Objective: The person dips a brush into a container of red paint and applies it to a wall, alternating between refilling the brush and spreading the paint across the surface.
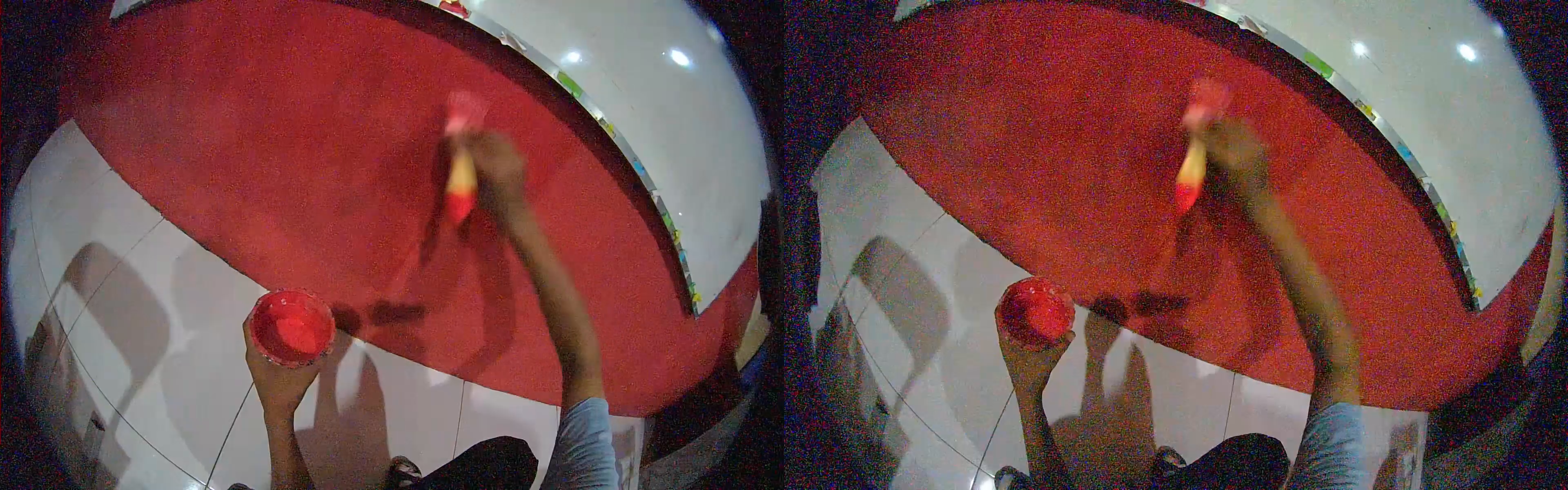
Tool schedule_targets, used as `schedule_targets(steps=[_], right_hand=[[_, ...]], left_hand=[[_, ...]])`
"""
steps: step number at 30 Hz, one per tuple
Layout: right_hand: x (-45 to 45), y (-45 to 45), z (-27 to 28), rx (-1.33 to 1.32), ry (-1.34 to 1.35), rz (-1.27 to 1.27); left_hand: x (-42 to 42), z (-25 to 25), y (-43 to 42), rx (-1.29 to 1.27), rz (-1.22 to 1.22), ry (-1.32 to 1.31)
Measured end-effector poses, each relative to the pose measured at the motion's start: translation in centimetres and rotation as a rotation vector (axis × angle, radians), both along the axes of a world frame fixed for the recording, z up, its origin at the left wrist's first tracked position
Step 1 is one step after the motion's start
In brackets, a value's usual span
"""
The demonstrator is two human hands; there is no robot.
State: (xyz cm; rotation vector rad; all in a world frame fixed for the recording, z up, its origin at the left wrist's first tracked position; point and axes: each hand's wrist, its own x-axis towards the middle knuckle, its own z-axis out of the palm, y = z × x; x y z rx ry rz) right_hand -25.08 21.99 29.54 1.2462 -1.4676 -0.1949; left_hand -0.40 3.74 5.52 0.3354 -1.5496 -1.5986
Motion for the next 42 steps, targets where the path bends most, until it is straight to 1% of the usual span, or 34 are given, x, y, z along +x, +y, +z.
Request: schedule_targets(steps=[1,2,4,6,8,9,10,12,13,14,15,17,18,19,21,22,23,24,26,27,29,31,32,34,36,37,39,40,41,42], right_hand=[[-0.6,0.9,-4.6,0.089,0.022,-0.262],[1.5,0.9,-7.1,0.266,-0.132,-0.194],[2.1,2.7,-14.9,0.374,-0.455,-0.184],[4.8,2.8,-16.8,0.450,-0.481,-0.193],[4.6,1.4,-13.3,0.232,-0.576,-0.007],[3.9,1.2,-10.8,0.164,-0.593,-0.008],[2.6,0.8,-7.2,0.083,-0.485,-0.012],[0.4,0.5,-0.6,-0.083,-0.142,0.014],[1.9,-1.1,1.6,-0.193,-0.119,0.095],[3.6,-2.0,3.9,-0.307,-0.111,0.167],[3.6,-2.2,3.6,-0.226,-0.079,0.100],[2.7,-1.2,0.4,-0.065,-0.031,-0.039],[-0.2,0.7,-4.3,0.040,0.083,-0.206],[0.4,1.3,-8.5,0.118,-0.146,-0.188],[1.1,2.6,-18.3,0.242,-0.616,-0.416],[2.6,3.5,-21.0,0.375,-0.614,-0.436],[3.5,3.8,-22.4,0.504,-0.611,-0.452],[3.6,3.5,-22.2,0.479,-0.720,-0.451],[2.9,3.1,-18.8,0.435,-0.928,-0.453],[4.2,3.0,-14.2,0.291,-0.762,-0.216],[4.6,2.9,-6.2,0.022,-0.553,0.000],[4.7,2.8,0.7,-0.194,-0.274,0.152],[5.1,2.7,2.8,-0.250,-0.154,0.166],[6.3,3.2,3.7,-0.232,-0.090,-0.034],[1.9,5.8,-0.5,-0.074,-0.020,-0.277],[3.0,5.3,-4.1,0.012,-0.035,-0.303],[4.4,5.8,-11.4,0.150,-0.293,-0.216],[5.2,6.0,-15.0,0.210,-0.430,-0.180],[8.1,5.1,-16.4,0.359,-0.511,-0.207],[9.1,4.4,-16.1,0.332,-0.638,-0.114]], left_hand=[[0.1,0.2,0.1,0.003,-0.016,0.000],[0.3,0.4,0.3,0.006,-0.030,0.001],[0.7,0.8,0.6,0.011,-0.054,-0.017],[1.3,1.7,0.4,-0.004,-0.088,-0.075],[1.2,1.1,-0.2,0.014,-0.107,-0.011],[1.2,0.7,-0.3,0.027,-0.124,0.008],[1.2,0.4,-0.4,0.007,-0.081,-0.011],[0.9,-0.4,-0.8,-0.037,-0.003,-0.040],[0.7,-1.0,-1.1,-0.028,-0.005,-0.010],[0.6,-0.4,-0.8,-0.024,-0.017,0.001],[0.3,-0.3,-0.7,-0.013,-0.025,0.032],[0.3,0.5,0.0,0.029,-0.018,0.043],[0.6,1.2,0.3,0.049,-0.008,0.030],[0.9,1.3,0.3,-0.006,-0.029,0.001],[1.3,1.5,0.3,-0.117,-0.064,-0.048],[1.4,1.6,0.4,-0.065,-0.079,-0.044],[1.5,1.8,0.6,-0.017,-0.094,-0.041],[1.7,1.7,0.7,0.031,-0.112,-0.042],[1.8,1.9,0.6,-0.031,-0.067,-0.070],[2.0,1.8,0.8,-0.061,-0.057,-0.092],[1.7,1.7,0.8,-0.066,-0.057,-0.077],[1.5,2.0,1.1,-0.072,-0.049,-0.076],[1.4,2.4,1.4,-0.075,-0.041,-0.086],[1.4,2.8,2.0,-0.094,-0.008,-0.065],[1.6,2.8,2.5,-0.118,0.035,-0.007],[1.9,2.7,2.8,-0.082,0.004,0.017],[2.7,2.4,3.1,-0.007,-0.054,0.066],[3.0,2.6,3.2,-0.029,-0.081,0.046],[4.0,2.4,2.8,-0.052,-0.105,0.012],[4.8,2.4,2.3,-0.084,-0.131,-0.039]])
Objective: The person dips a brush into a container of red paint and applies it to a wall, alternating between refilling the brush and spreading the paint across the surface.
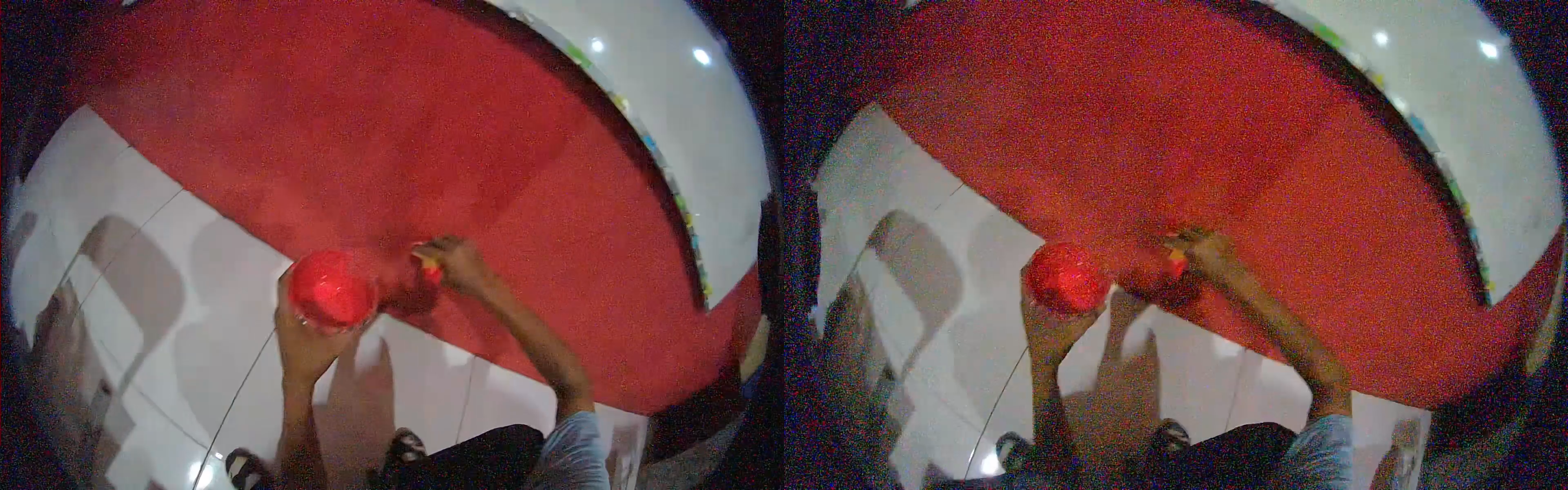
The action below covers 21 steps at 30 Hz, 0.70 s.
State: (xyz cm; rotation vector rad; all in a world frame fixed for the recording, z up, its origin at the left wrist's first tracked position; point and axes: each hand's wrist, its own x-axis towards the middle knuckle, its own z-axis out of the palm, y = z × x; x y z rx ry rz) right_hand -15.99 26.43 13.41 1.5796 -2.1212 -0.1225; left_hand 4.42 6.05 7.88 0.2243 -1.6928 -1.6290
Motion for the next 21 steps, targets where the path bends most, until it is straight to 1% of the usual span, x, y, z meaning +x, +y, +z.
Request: schedule_targets(steps=[1,3,5,6,8,9,10,12,13,14,16,18,20,21], right_hand=[[0.5,-0.4,0.9,-0.068,-0.147,0.062],[1.1,-1.6,4.2,-0.150,-0.194,-0.074],[1.9,-2.1,11.8,-0.303,0.018,-0.241],[2.5,-2.0,15.0,-0.450,0.134,-0.204],[1.7,-1.6,18.9,-0.557,0.446,-0.073],[1.4,-0.9,20.5,-0.592,0.606,-0.012],[-0.7,0.5,19.9,-0.471,0.575,-0.022],[-4.2,1.6,14.9,-0.345,0.536,0.023],[-3.2,0.9,11.0,-0.339,0.532,0.078],[-2.0,0.6,7.5,-0.382,-0.038,-0.071],[0.1,0.9,5.5,-0.313,-0.382,-0.180],[1.3,2.0,6.3,-0.127,0.060,-0.116],[0.1,1.8,11.1,-0.480,0.055,-0.072],[0.1,2.1,14.7,-0.524,0.334,-0.033]], left_hand=[[-0.1,-1.2,-0.3,0.003,0.006,0.010],[1.4,-2.0,-0.9,0.005,0.013,-0.024],[1.3,-1.0,-0.8,0.004,0.039,-0.004],[1.5,-0.6,-0.9,0.017,0.051,0.025],[1.3,0.7,-0.7,0.048,0.051,0.090],[1.5,1.9,-0.4,-0.025,0.098,0.007],[1.4,2.2,-0.4,-0.041,0.093,0.000],[1.1,2.2,-0.3,-0.056,0.097,-0.022],[1.0,2.3,-0.2,-0.046,0.083,-0.020],[1.0,2.2,-0.2,-0.033,0.070,-0.025],[0.8,1.9,0.0,-0.013,0.062,-0.020],[0.2,1.4,0.6,-0.011,0.074,-0.015],[0.2,1.3,0.2,0.038,0.042,-0.012],[0.2,1.1,0.3,0.063,0.022,-0.022]])
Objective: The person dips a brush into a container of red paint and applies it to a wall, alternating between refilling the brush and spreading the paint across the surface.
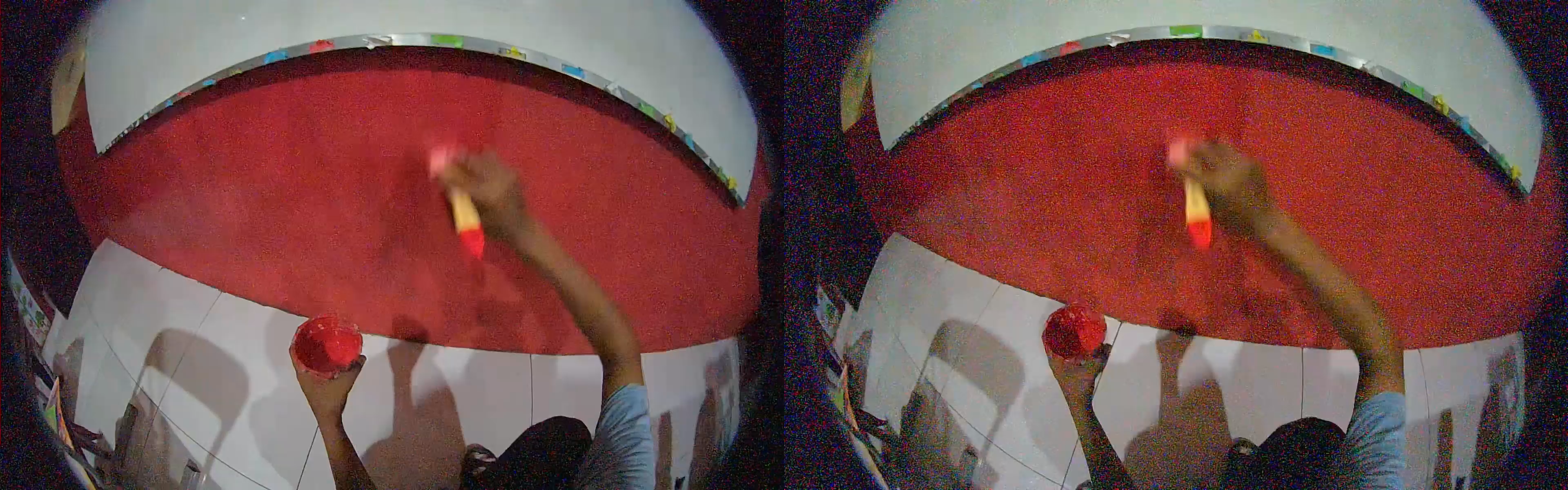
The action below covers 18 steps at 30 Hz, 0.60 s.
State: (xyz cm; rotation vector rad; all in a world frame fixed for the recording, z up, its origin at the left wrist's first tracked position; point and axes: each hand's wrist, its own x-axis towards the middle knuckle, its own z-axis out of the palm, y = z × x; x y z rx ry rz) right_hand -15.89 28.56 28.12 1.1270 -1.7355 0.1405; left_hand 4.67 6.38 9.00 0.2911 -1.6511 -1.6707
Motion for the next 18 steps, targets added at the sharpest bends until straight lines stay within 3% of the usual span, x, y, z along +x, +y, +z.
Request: schedule_targets(steps=[1,3,6,8,9,11,13,14,18], right_hand=[[0.0,0.5,3.5,-0.036,0.282,-0.030],[-0.6,1.5,7.4,-0.084,0.344,-0.208],[-2.5,1.9,6.2,-0.050,0.328,-0.179],[-2.9,2.1,1.5,0.119,0.313,-0.155],[-4.5,2.6,-3.9,0.092,0.164,-0.123],[-3.8,3.6,-8.2,0.131,-0.098,-0.065],[1.6,4.0,-5.5,0.267,-0.348,-0.022],[3.7,4.0,-2.0,0.220,-0.350,-0.042],[1.0,5.0,7.4,-0.174,0.257,0.021]], left_hand=[[-0.1,0.1,0.3,-0.099,0.036,-0.040],[-0.8,0.5,1.0,-0.295,0.108,-0.099],[-1.6,-0.5,1.6,0.053,0.034,-0.043],[-1.7,0.4,1.8,0.034,-0.020,0.048],[-1.5,0.6,2.2,0.021,-0.040,0.083],[-1.3,0.9,3.0,-0.078,-0.032,0.051],[-1.4,0.9,3.1,-0.128,-0.033,0.035],[-1.4,0.7,3.0,-0.130,-0.042,0.030],[-2.1,-0.9,2.5,-0.162,-0.039,-0.005]])
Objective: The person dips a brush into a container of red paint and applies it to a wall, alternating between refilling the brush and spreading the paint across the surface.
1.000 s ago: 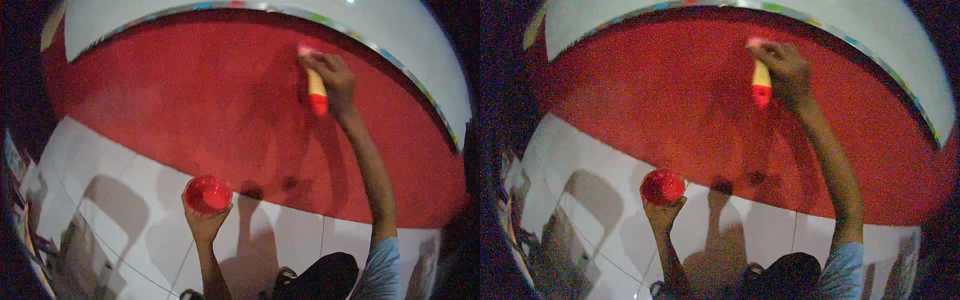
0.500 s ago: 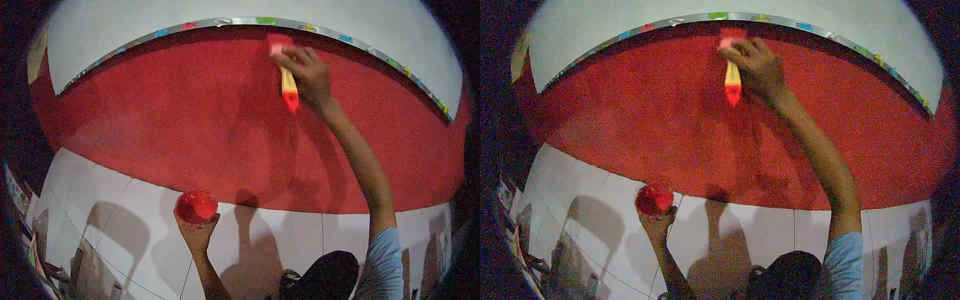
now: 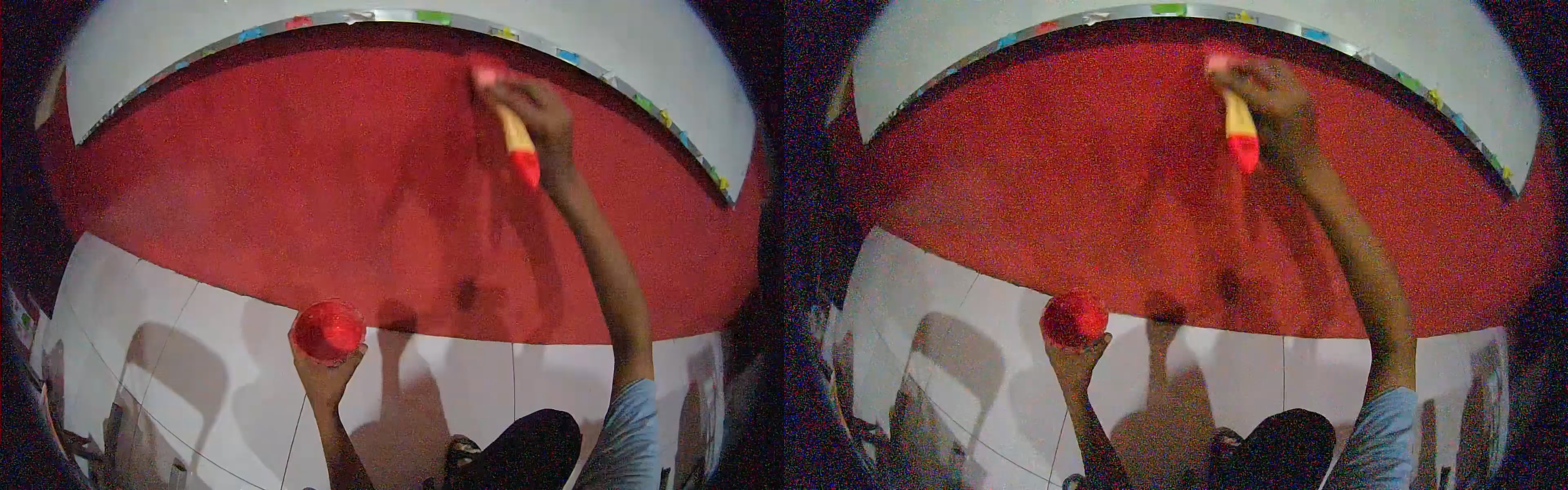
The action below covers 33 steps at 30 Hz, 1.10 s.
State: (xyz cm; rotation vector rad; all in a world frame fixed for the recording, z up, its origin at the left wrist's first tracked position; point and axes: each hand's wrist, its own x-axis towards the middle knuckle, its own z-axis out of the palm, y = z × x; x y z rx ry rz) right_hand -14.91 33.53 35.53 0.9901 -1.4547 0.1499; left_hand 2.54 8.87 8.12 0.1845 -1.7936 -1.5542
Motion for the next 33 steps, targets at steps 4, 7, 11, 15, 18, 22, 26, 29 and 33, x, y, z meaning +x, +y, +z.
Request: schedule_targets(steps=[4,7,11,15,18,22,26,29,33], right_hand=[[-2.6,1.8,-1.5,0.185,-0.042,-0.226],[-2.3,2.8,-12.2,0.320,-0.261,-0.152],[-0.8,3.7,-15.5,0.503,-0.744,-0.027],[-2.7,3.0,-2.4,0.112,-0.524,0.160],[-2.0,2.0,4.6,0.012,0.028,0.102],[-2.1,3.0,1.7,0.167,0.171,-0.264],[-2.0,3.4,-3.5,0.224,-0.007,-0.262],[-1.9,2.6,-0.2,0.125,0.180,-0.158],[-3.4,2.6,1.0,0.154,0.139,-0.266]], left_hand=[[-0.1,1.4,1.0,0.222,-0.062,-0.013],[-0.1,1.2,1.1,0.073,-0.011,-0.002],[-0.2,0.8,1.3,0.101,-0.054,-0.015],[-0.8,-0.4,1.0,0.122,-0.084,-0.033],[-1.3,-0.7,1.2,0.115,-0.068,-0.009],[-1.9,-1.4,2.0,0.095,-0.093,-0.019],[-1.4,-1.0,2.4,0.121,-0.121,-0.035],[-2.0,-2.5,2.0,0.145,-0.129,-0.086],[-2.4,-3.5,1.6,0.135,-0.134,-0.059]])
